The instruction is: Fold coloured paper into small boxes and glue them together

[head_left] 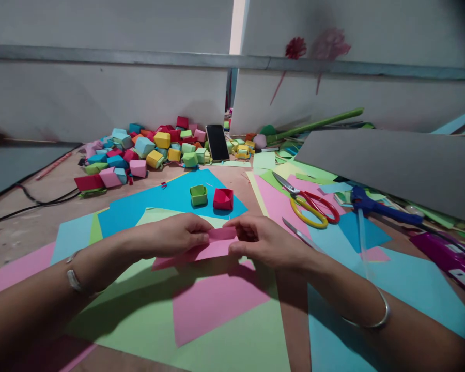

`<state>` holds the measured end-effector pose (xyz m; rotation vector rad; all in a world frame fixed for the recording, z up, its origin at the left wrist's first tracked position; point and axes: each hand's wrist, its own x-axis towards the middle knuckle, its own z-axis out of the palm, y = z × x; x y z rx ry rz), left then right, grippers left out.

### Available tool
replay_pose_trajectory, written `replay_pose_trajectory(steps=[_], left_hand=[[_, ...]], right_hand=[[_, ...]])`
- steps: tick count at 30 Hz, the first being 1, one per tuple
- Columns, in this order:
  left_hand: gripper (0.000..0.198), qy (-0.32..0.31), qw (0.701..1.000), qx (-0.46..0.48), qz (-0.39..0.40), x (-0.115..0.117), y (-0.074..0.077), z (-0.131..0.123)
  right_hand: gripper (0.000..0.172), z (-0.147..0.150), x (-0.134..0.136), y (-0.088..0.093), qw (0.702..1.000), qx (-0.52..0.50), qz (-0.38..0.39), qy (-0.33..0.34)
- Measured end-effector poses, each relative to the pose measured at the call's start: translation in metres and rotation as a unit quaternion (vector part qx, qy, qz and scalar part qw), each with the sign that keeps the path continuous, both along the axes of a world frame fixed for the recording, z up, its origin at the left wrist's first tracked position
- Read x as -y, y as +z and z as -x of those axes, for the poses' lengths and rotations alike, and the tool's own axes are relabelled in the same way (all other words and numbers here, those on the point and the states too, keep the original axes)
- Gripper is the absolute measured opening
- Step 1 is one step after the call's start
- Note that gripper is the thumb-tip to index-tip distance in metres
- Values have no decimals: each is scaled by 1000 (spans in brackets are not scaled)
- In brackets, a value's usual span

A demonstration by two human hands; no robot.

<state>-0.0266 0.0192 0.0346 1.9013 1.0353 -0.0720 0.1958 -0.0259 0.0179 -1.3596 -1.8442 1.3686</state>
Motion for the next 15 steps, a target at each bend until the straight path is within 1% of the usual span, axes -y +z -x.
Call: replay_pose_trajectory(steps=[1,3,5,6,9,12,13,15], left_hand=[[31,-22,999,-15,-25,0,0,-2],[26,-56,996,-37,-58,2,3,-8],[19,-78,993,-50,-79,4,6,-12],[16,-88,990,-57,-93,5,7,-12],[16,-101,978,-80,-161,5,4,-8],[21,-88,958,-98,-256,6,-7,2],[21,-82,953,-100,-274,8,-11,5],[19,-71,952,-96,-282,11,-18,10]], right_hand=[[35,1,1,0,999,18,-36,-3],[23,3,3,-1,994,39,-97,-17],[7,3,4,-3,989,59,-130,-22],[5,3,3,-5,987,74,-143,-18],[10,1,1,-12,975,130,-177,18],[9,1,1,-18,952,199,-230,46],[9,2,2,-20,943,219,-247,51],[9,3,3,-22,929,247,-270,60]])
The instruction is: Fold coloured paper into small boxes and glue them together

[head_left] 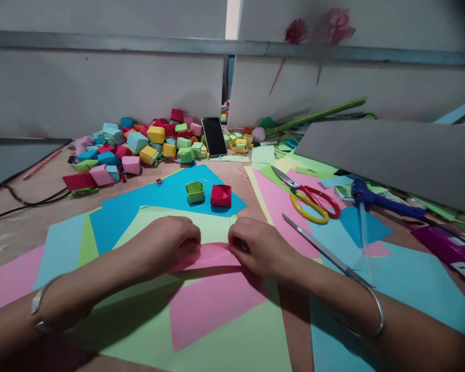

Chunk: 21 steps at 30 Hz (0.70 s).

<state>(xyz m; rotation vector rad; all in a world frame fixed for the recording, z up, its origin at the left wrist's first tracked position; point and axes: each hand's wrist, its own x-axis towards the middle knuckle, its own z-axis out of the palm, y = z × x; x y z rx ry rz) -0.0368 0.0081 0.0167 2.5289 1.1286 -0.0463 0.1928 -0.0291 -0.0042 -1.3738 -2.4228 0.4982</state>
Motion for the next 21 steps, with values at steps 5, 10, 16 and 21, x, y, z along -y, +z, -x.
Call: replay_pose_trajectory(steps=[5,10,16,21], left_hand=[[15,19,999,43,18,5,-5,4],[12,-17,996,89,9,2,-8,5],[16,-67,993,75,-58,12,-12,10],[17,-117,988,35,-99,13,-12,12]], right_hand=[[11,1,2,-2,999,3,-29,14],[15,4,0,-9,989,-79,-106,61],[26,6,1,-13,976,-34,-198,88],[26,3,-2,-12,973,-11,-209,101]])
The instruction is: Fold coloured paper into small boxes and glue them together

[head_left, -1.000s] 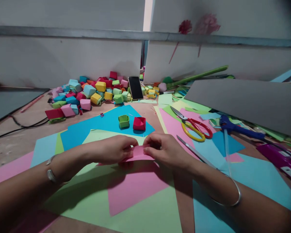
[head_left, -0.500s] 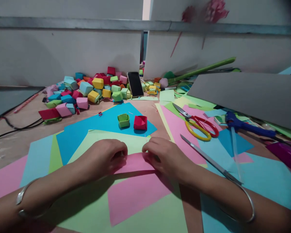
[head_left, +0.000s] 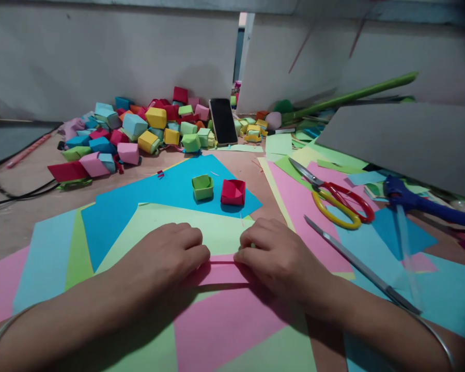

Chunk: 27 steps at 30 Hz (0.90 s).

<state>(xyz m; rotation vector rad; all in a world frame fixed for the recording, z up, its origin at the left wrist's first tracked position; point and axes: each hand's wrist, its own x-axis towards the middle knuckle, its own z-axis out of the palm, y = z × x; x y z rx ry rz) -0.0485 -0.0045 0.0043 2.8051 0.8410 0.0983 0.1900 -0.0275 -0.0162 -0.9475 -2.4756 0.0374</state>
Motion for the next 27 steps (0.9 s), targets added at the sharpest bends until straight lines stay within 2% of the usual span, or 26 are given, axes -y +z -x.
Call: replay_pose_trajectory(steps=[6,10,16,21,27], left_hand=[[16,-39,996,19,-77,3,-8,-2],[20,-49,995,-7,-83,5,-7,-4],[27,-55,993,33,-96,4,-13,-4],[25,-66,994,13,-85,5,-8,-5],[23,-84,992,-19,-90,6,-4,-8]], right_hand=[[26,-1,1,5,999,31,32,-2],[23,-2,2,7,997,63,33,-4],[23,-1,3,9,997,82,-7,13],[29,3,5,10,993,102,-64,19],[29,5,9,9,989,125,-78,11]])
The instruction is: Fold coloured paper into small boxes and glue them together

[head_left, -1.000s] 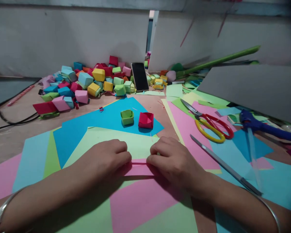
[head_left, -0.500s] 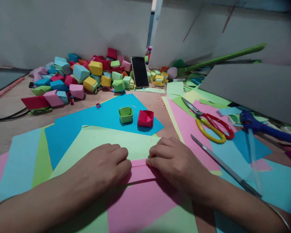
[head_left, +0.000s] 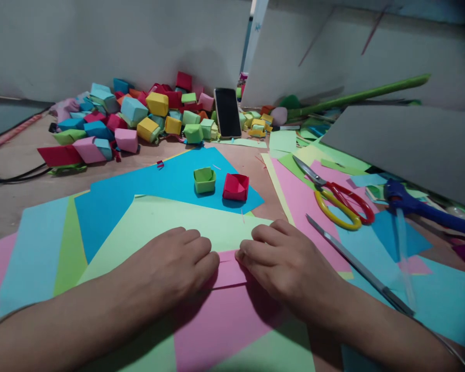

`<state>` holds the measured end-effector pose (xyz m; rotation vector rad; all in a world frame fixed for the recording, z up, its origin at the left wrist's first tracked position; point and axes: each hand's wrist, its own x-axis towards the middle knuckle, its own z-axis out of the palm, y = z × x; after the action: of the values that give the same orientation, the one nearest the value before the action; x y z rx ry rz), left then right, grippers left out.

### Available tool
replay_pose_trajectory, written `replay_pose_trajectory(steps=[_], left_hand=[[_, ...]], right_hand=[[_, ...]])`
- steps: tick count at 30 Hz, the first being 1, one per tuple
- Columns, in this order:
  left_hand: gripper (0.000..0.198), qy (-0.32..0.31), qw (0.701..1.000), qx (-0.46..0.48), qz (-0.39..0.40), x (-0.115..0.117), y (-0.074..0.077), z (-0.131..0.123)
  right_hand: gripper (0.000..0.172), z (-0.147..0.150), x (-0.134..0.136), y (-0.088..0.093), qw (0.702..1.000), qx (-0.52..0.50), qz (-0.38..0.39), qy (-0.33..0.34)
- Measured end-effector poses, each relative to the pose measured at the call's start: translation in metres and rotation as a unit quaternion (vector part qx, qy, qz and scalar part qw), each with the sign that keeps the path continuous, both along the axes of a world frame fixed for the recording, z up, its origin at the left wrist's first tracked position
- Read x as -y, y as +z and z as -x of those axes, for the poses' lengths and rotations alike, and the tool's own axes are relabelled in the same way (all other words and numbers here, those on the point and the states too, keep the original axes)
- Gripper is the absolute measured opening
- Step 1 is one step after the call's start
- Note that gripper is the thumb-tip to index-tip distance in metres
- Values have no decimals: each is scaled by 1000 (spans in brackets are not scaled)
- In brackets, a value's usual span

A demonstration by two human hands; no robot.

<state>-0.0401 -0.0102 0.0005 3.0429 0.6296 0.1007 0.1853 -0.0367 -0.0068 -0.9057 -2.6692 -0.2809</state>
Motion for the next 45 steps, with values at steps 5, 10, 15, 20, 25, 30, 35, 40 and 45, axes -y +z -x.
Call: replay_pose_trajectory(steps=[5,10,15,20,25,30,35,40,45], left_hand=[[21,16,999,-36,5,3,-2,-3],[27,16,1000,-5,10,5,0,-6],[28,-2,999,4,-33,7,-3,-7],[27,-1,999,8,-39,7,-5,-8],[31,18,999,24,-39,8,-3,-12],[26,26,999,5,-44,10,-6,-10],[26,51,998,31,-35,12,-9,-9],[31,48,998,29,-41,13,-10,-13],[25,47,998,26,-44,14,-9,-12]], right_hand=[[28,1,4,2,999,27,9,-20],[20,6,14,3,997,70,-22,-28],[20,13,28,2,993,90,-44,-61],[24,16,33,-1,980,163,-58,-93],[31,13,30,9,962,178,-117,-172],[23,22,36,7,980,128,-81,-127],[21,23,37,-5,978,176,-13,-112],[28,15,34,8,966,186,-59,-169],[18,17,35,13,980,124,-73,-139]])
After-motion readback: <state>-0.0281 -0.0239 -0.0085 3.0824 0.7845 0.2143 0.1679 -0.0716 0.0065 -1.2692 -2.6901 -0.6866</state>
